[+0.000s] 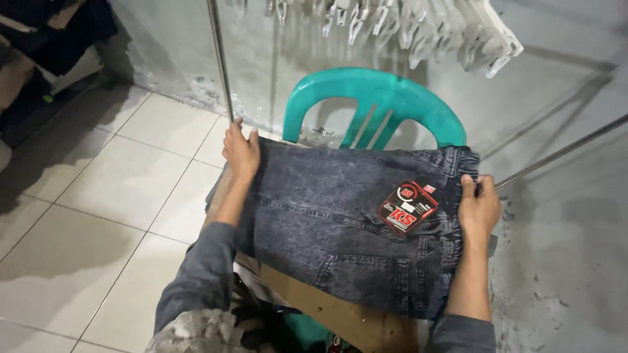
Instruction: Hanging a pair of denim shorts onto a plastic hanger with clips
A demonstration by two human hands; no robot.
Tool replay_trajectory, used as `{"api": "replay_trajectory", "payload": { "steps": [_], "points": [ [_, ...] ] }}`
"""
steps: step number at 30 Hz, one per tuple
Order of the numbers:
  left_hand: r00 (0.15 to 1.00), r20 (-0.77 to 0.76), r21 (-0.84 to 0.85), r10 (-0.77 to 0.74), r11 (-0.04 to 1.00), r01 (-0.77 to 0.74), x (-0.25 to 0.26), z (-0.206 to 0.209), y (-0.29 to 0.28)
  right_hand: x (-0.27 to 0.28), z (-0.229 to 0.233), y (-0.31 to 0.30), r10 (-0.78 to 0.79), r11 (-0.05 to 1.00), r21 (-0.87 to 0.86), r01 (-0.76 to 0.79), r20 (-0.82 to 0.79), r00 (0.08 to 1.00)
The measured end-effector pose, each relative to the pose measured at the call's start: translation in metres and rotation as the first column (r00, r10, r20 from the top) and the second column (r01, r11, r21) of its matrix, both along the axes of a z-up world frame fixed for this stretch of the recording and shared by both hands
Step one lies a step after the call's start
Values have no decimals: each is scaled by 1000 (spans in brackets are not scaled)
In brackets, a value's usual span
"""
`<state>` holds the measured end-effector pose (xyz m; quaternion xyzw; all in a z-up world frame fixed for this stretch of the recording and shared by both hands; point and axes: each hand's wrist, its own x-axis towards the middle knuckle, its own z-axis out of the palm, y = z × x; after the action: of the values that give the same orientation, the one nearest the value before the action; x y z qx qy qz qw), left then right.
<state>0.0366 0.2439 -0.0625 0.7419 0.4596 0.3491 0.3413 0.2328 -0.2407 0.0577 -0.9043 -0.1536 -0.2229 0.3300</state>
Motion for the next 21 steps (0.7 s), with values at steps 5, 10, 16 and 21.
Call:
{"api": "replay_trajectory", "payload": {
  "steps": [5, 10, 16, 21],
  "points": [
    [739, 582, 314, -340, 932, 181, -20, 143, -125, 0, 0, -1, -21, 996, -89, 16, -46, 999],
    [647, 348, 585, -678, 696, 415, 11, 136, -265, -1, -4, -4, 12, 995, -103, -11, 7, 1000],
    [607, -132, 600, -784, 424, 679, 9, 56, -312, -19, 3, 0, -40, 994, -101, 37, -21, 999],
    [549, -221, 530, -806, 373, 761, -21, 52, -293, -30, 7, 0, 15, 999, -35, -14, 17, 1000]
  ]
}}
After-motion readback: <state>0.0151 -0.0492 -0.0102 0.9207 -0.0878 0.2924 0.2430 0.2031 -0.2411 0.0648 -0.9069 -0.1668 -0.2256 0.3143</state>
